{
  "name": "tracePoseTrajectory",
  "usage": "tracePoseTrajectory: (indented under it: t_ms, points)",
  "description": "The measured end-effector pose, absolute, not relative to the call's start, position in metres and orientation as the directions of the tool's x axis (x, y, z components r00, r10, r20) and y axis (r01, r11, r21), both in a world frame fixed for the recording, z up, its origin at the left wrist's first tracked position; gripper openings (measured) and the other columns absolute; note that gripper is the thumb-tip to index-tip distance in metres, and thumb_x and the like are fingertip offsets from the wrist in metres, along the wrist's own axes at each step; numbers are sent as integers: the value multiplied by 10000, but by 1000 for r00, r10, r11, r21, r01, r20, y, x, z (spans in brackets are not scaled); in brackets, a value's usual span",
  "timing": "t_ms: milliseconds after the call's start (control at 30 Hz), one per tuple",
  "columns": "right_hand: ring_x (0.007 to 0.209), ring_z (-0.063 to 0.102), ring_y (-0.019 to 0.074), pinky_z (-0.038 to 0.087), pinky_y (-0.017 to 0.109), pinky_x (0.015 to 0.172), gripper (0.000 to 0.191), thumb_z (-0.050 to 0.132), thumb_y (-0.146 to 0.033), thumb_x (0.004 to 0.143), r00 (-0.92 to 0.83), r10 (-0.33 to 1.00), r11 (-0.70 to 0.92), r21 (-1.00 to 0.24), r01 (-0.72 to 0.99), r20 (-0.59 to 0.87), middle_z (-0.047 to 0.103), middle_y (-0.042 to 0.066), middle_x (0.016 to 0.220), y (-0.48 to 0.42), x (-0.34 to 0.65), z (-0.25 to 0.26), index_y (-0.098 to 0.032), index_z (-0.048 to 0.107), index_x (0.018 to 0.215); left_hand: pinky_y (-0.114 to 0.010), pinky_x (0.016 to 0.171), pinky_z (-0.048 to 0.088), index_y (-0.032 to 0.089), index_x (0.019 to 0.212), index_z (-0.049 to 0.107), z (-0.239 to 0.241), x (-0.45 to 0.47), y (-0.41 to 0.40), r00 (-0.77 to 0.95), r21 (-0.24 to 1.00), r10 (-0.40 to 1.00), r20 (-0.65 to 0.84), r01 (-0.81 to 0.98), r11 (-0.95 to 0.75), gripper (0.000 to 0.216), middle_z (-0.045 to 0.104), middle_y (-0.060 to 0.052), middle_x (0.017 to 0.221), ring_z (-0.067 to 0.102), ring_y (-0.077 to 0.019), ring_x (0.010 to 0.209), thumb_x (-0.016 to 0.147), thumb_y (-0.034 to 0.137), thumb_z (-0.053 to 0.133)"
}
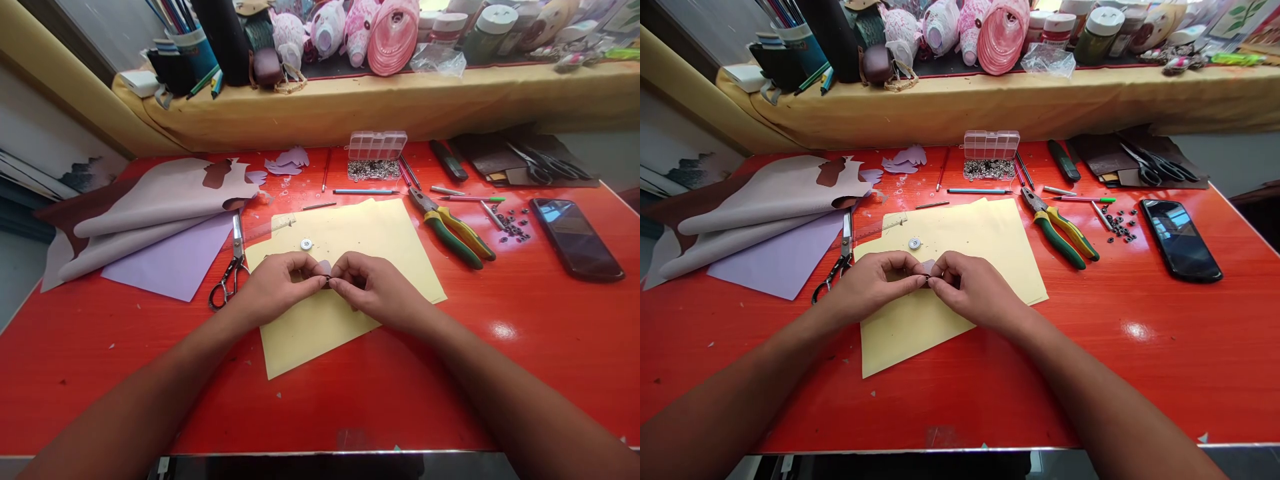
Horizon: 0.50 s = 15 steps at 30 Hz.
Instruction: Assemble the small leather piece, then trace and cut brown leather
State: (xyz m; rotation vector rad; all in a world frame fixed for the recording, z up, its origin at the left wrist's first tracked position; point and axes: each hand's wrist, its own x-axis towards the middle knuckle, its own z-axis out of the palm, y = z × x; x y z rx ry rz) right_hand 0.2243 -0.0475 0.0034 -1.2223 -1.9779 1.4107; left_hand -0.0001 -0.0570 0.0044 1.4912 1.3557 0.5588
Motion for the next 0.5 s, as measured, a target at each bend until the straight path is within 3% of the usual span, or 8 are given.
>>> tracePoseTrajectory:
  t_ms: [500]
  points:
    - [572,455,139,325,273,563,46,618,-242,879,-482,866,92,-906,412,-131,492,-64,597,-47,217,-1,-228,599,840,-310,721,540,208,864,756,6,6,-57,245,858,937,-248,504,95,263,782,-29,860,695,-196,791,843,470,747]
